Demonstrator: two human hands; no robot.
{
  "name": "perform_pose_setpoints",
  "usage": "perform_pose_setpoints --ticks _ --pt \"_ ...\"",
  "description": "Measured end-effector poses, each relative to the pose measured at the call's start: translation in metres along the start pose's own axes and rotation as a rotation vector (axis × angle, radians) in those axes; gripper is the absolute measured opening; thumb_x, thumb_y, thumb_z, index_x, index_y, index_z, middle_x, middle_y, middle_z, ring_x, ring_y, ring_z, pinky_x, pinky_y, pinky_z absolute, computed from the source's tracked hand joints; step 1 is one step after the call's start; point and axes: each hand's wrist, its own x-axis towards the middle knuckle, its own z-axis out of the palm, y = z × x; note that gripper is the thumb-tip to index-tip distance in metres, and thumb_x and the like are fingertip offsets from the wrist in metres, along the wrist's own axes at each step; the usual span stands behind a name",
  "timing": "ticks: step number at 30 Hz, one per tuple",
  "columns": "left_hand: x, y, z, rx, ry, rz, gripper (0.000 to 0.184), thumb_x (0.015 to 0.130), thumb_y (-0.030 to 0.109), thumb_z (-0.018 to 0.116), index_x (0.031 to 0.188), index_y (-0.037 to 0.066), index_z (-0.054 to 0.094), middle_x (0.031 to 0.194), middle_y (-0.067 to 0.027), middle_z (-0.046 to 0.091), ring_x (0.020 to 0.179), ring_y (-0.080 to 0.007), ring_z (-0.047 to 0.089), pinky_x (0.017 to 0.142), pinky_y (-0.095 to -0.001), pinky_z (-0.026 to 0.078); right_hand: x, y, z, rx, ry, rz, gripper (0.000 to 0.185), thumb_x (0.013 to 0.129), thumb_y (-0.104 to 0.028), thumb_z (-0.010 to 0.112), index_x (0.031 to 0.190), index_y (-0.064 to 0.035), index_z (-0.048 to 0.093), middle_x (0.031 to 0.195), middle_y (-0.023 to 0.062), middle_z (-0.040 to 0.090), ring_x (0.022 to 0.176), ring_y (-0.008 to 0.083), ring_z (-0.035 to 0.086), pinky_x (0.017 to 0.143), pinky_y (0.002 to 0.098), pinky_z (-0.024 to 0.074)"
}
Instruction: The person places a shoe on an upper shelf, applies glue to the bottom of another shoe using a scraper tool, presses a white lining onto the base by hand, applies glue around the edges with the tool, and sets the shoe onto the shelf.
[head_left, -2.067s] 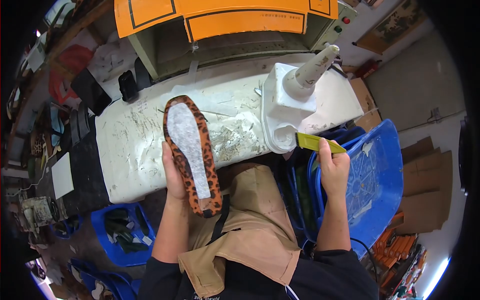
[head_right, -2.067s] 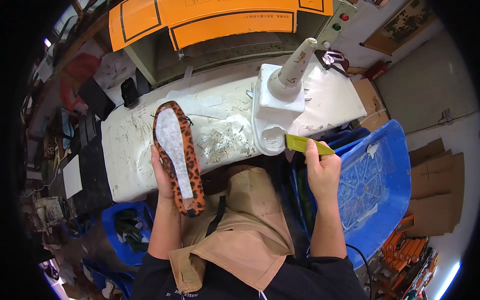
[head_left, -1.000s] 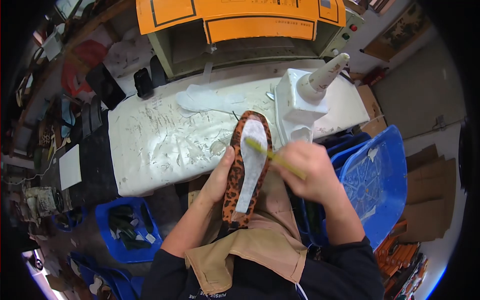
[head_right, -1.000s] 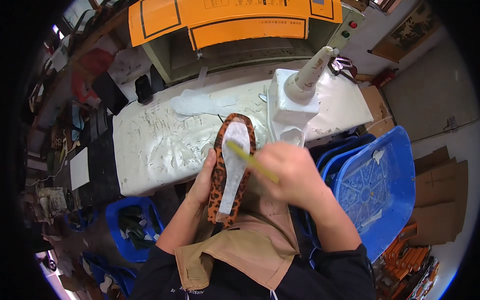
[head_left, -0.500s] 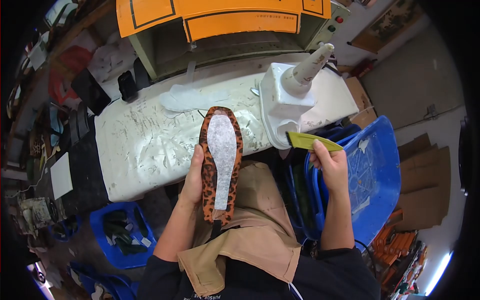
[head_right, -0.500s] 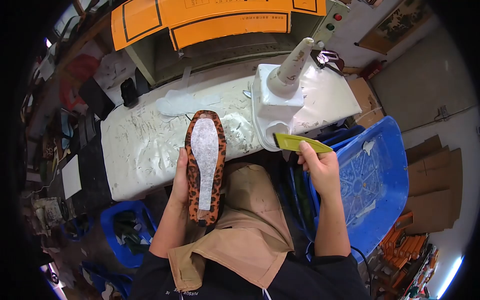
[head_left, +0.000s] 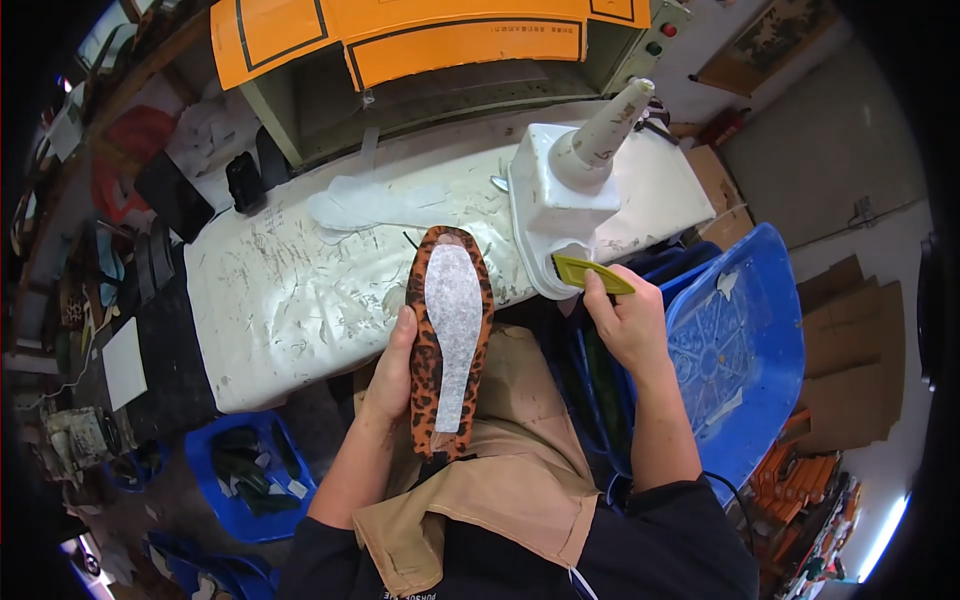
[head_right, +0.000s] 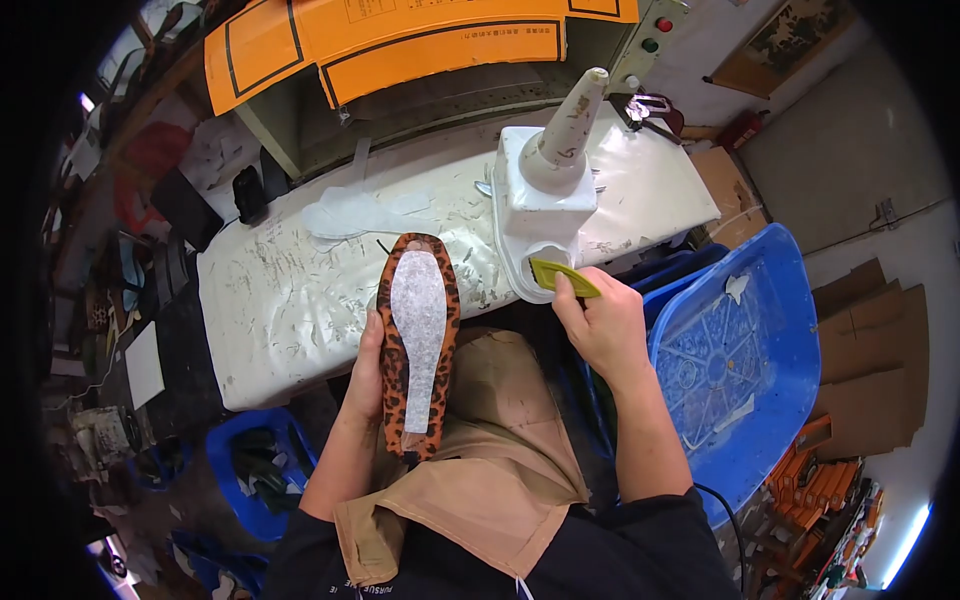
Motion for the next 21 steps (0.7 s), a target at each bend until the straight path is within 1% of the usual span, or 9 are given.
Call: perform_pose_setpoints --ticks 4,9,13,14,18,21 --pt "0.0 -0.001 0.0 -0.012 0.02 -0.022 0.069 0.109 0.059 0.039 0.147 0.004 0.051 0.128 -0.0112 0.069 0.101 -0.0175 0.07 0.086 -0.0299 0.056 0.004 0.008 0.006 -0.097 -0.029 -0.075 0.013 0.093 -0.009 0.065 0.087 0.0028 0.068 0.073 0.0093 0.064 0.056 0.0224 0.047 0.055 0.0335 0.0425" --pt "0.002 -0.004 0.0 0.001 0.015 -0.026 0.067 0.11 0.058 0.038 0.147 0.004 0.052 0.127 -0.011 0.07 0.099 -0.0174 0.07 0.085 -0.0298 0.056 0.005 0.01 0.009 0.02 -0.037 -0.025 0.019 0.096 -0.012 0.064 0.083 0.0025 0.067 0.07 0.0073 0.063 0.055 0.0197 0.047 0.054 0.0332 0.0418" --pt "0.004 -0.006 -0.002 0.047 -0.018 -0.041 0.068 0.109 0.058 0.036 0.15 0.006 0.049 0.134 -0.0123 0.067 0.107 -0.0201 0.069 0.09 -0.0326 0.056 0.005 0.015 0.003 0.389 -0.098 0.4 0.027 0.1 -0.016 0.061 0.08 0.0018 0.067 0.066 0.0043 0.061 0.053 0.0152 0.047 0.052 0.0295 0.0406" --pt "0.005 -0.006 -0.001 0.047 -0.017 -0.04 0.068 0.109 0.058 0.036 0.15 0.006 0.049 0.134 -0.0123 0.067 0.107 -0.0201 0.069 0.09 -0.0326 0.056 0.005 0.017 0.003 0.389 -0.098 0.399 0.027 0.1 -0.016 0.061 0.08 0.0018 0.067 0.066 0.0043 0.061 0.053 0.0152 0.047 0.052 0.0295 0.0406" --pt "0.004 -0.006 -0.001 0.054 -0.04 -0.054 0.07 0.109 0.059 0.035 0.15 0.004 0.049 0.133 -0.0125 0.068 0.108 -0.0204 0.07 0.09 -0.0325 0.056 0.002 0.029 0.007 0.878 -0.052 0.63 0.033 0.103 -0.021 0.058 0.081 0.0015 0.068 0.064 0.0017 0.061 0.053 0.0108 0.046 0.051 0.0242 0.039" --pt "0.007 -0.009 -0.004 0.088 -0.084 -0.058 0.07 0.109 0.059 0.035 0.15 0.004 0.049 0.133 -0.0128 0.067 0.108 -0.0206 0.069 0.091 -0.0326 0.056 -0.003 0.008 0.008 0.963 -0.053 0.636 0.031 0.103 -0.019 0.059 0.083 0.0015 0.068 0.064 0.0016 0.061 0.053 0.0102 0.046 0.051 0.0227 0.0388"
